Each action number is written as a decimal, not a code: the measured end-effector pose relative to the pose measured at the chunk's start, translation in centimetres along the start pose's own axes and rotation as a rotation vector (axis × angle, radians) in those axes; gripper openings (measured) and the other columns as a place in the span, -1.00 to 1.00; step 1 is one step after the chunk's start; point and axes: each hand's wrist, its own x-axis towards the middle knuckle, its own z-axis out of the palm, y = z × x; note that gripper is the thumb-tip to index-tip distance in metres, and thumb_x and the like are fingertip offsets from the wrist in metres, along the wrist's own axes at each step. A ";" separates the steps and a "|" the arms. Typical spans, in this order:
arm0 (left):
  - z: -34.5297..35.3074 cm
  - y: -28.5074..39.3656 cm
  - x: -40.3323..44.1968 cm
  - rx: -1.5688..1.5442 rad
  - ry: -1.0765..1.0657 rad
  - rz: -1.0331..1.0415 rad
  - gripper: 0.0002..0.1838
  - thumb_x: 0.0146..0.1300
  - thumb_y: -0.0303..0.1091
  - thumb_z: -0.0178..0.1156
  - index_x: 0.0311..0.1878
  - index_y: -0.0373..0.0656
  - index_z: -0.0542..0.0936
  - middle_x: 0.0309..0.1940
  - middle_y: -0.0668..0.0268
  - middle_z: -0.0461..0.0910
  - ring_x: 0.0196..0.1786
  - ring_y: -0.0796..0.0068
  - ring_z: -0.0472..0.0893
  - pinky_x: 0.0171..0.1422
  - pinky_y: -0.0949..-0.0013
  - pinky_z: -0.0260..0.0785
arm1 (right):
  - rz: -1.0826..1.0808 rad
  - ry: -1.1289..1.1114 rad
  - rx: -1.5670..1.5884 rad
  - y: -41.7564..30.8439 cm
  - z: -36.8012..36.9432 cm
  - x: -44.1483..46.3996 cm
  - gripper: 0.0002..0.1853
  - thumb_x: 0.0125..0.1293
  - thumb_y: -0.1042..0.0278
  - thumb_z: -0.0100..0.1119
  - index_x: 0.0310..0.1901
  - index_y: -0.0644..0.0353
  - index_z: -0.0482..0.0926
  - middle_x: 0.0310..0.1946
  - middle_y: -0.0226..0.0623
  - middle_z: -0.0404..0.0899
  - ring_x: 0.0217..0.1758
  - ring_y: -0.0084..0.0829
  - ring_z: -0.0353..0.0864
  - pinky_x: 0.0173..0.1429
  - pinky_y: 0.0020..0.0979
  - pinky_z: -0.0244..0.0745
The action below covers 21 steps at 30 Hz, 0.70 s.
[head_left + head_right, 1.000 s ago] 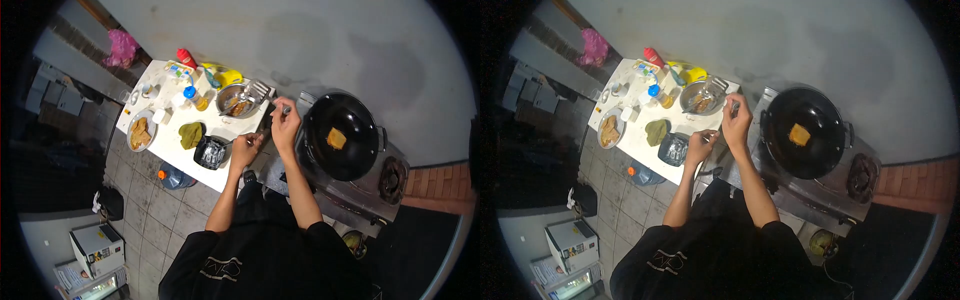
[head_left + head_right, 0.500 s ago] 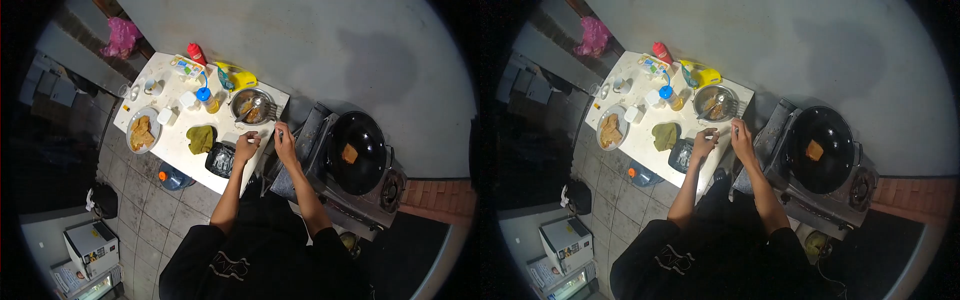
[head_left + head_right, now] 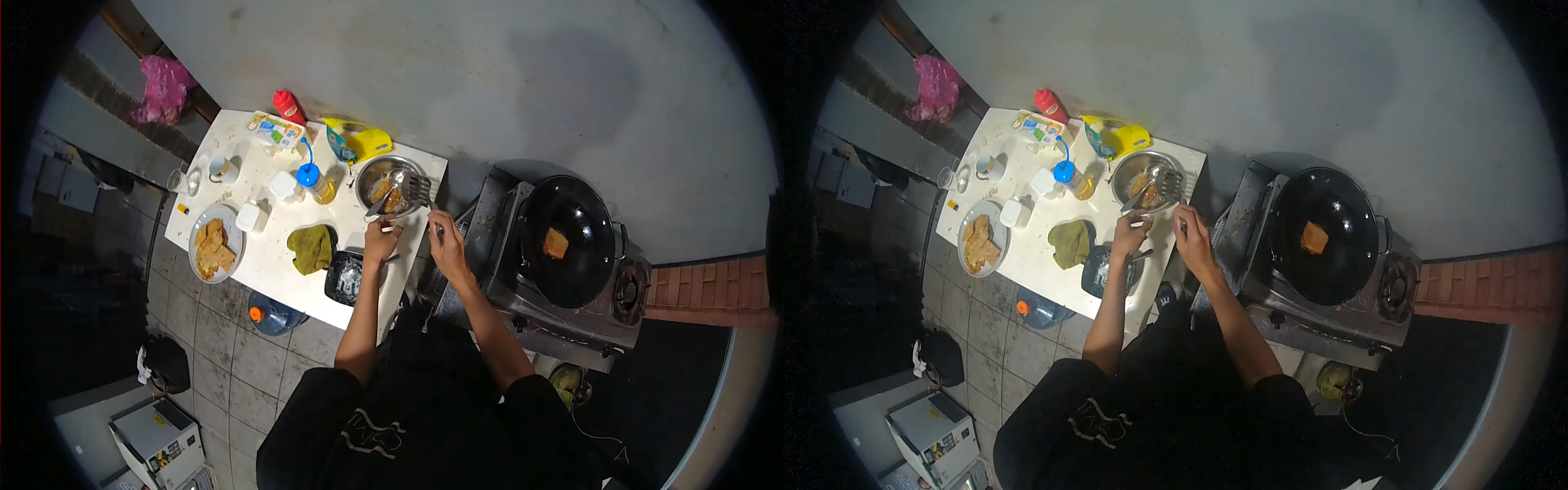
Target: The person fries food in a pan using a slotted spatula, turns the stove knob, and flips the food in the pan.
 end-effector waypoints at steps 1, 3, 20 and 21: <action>-0.1 0.8 -0.4 -0.050 0.008 -0.008 -0.61 0.06 -0.36 0.34 -0.04 -0.32 0.61 -0.29 0.18 0.66 -0.21 0.47 0.63 -0.06 0.41 0.47 | 0.011 0.064 0.016 -0.6 -0.2 0.0 -0.86 0.34 0.67 0.00 -0.09 0.36 0.40 -0.08 -0.06 0.52 -0.23 -0.35 0.62 -0.14 -0.42 0.52; -0.5 2.3 -1.1 -0.064 -0.009 -0.026 -0.68 0.06 -0.43 0.32 -0.09 -0.31 0.63 -0.38 0.27 0.65 -0.27 0.53 0.60 -0.10 0.45 0.45 | 0.125 0.181 0.114 -3.0 -1.2 0.4 -0.88 0.36 0.64 -0.02 -0.09 0.35 0.40 -0.08 -0.08 0.53 -0.29 -0.42 0.61 -0.20 -0.44 0.52; 7.3 17.3 -7.4 -0.011 -0.600 0.281 -0.79 0.26 -0.32 0.28 -0.19 -0.28 0.66 -0.51 0.45 0.57 -0.45 0.74 0.42 -0.34 0.58 0.28 | 0.331 0.876 0.101 -13.5 -27.8 -4.9 -0.87 0.45 0.42 -0.02 -0.14 0.32 0.38 -0.27 -0.12 0.54 -0.57 -0.55 0.50 -0.57 -0.52 0.40; 8.1 17.5 -7.7 -0.006 -0.619 0.288 -0.79 0.26 -0.32 0.28 -0.19 -0.28 0.66 -0.51 0.45 0.57 -0.45 0.74 0.42 -0.34 0.58 0.28 | 0.330 0.895 0.091 -12.8 -28.6 -6.1 -0.87 0.45 0.42 -0.02 -0.14 0.32 0.38 -0.27 -0.12 0.54 -0.57 -0.55 0.50 -0.57 -0.52 0.40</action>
